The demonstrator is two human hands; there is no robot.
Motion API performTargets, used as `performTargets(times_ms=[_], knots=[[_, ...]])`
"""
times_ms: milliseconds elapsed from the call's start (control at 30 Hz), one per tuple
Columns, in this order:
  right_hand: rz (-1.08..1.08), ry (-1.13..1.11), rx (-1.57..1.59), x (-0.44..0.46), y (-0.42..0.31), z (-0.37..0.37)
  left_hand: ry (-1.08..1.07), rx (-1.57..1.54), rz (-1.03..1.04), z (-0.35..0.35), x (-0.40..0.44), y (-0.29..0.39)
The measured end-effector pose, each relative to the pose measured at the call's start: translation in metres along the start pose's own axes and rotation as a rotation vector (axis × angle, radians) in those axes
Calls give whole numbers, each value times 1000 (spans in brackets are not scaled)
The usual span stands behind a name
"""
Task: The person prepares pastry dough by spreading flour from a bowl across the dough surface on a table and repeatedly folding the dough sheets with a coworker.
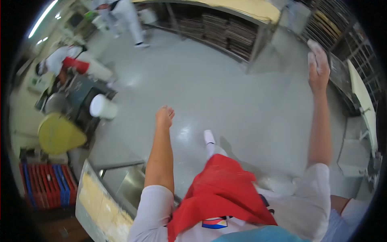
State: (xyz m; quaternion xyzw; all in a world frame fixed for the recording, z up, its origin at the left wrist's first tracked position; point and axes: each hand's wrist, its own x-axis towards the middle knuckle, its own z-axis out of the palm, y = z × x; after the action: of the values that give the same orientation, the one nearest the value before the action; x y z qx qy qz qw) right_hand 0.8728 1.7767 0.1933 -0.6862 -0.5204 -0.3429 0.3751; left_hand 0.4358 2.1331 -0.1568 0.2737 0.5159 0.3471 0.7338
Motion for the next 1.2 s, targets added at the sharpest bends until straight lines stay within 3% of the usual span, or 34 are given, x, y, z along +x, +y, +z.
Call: performTargets(times_ms=[67,100,133,167,200,233,267,300,333,367,433,467,500,533,567,600,667,767,800,833,867,933,967,1000,1033,1100,1200], knots=[[-115,350,299,37,-1,48,-146,-79,-97,62,137,-123],[-89,328,284,39,-7,78,-131,218,-237,159,32,-68],[-65,424,327,37,9,90,-169,321,-327,243,6,-79],[-66,509,352,35,22,109,-253,106,-341,302,3,-104],[53,429,248,8,46,137,-416,-7,-485,370,-7,-106],[268,201,122,-57,77,176,-577,-119,-625,424,-15,-96],[515,-168,-71,-141,109,216,-594,-113,-662,451,-11,-85],[729,-676,-315,-242,134,238,-599,10,-566,477,-10,-69],[873,-1026,-441,-330,137,231,-610,123,-441,506,-6,-48],[1392,-997,-456,-331,104,194,-604,229,-310,518,2,-29],[1585,-569,-633,-459,79,131,-653,541,-123,544,42,-2],[1571,-761,-491,-455,41,99,-713,752,-72,534,83,5],[1676,-1049,-491,-482,26,73,-754,863,290,523,146,-28],[1485,-1157,-647,-503,0,57,-708,857,422,509,192,-40],[1370,-1488,-634,-544,-7,41,-652,857,554,495,236,-50],[1198,-1782,-581,-586,-13,25,-611,692,338,480,250,-36],[938,-1919,-465,-527,-40,37,-532,250,-143,446,277,2],[767,-1824,-452,-453,-41,100,-740,509,-44,412,351,41],[739,-1769,-364,-459,-25,122,-587,531,-148,415,361,65],[1517,-1363,-353,-417,-27,164,-433,552,-246,424,376,87],[2006,-537,-367,-379,-27,205,-464,571,-247,430,398,101],[2146,-483,-244,-237,-19,272,-713,700,-146,446,450,113],[1982,-521,-315,-254,5,289,-727,703,-147,461,463,120],[1816,-561,-374,-276,33,308,-720,755,-2,478,474,128],[1825,-554,-361,-267,44,329,-707,812,146,494,485,136],[1746,-364,-310,-247,61,369,-724,862,185,525,468,170],[1696,-353,-278,-225,69,432,-814,927,321,572,481,181]])
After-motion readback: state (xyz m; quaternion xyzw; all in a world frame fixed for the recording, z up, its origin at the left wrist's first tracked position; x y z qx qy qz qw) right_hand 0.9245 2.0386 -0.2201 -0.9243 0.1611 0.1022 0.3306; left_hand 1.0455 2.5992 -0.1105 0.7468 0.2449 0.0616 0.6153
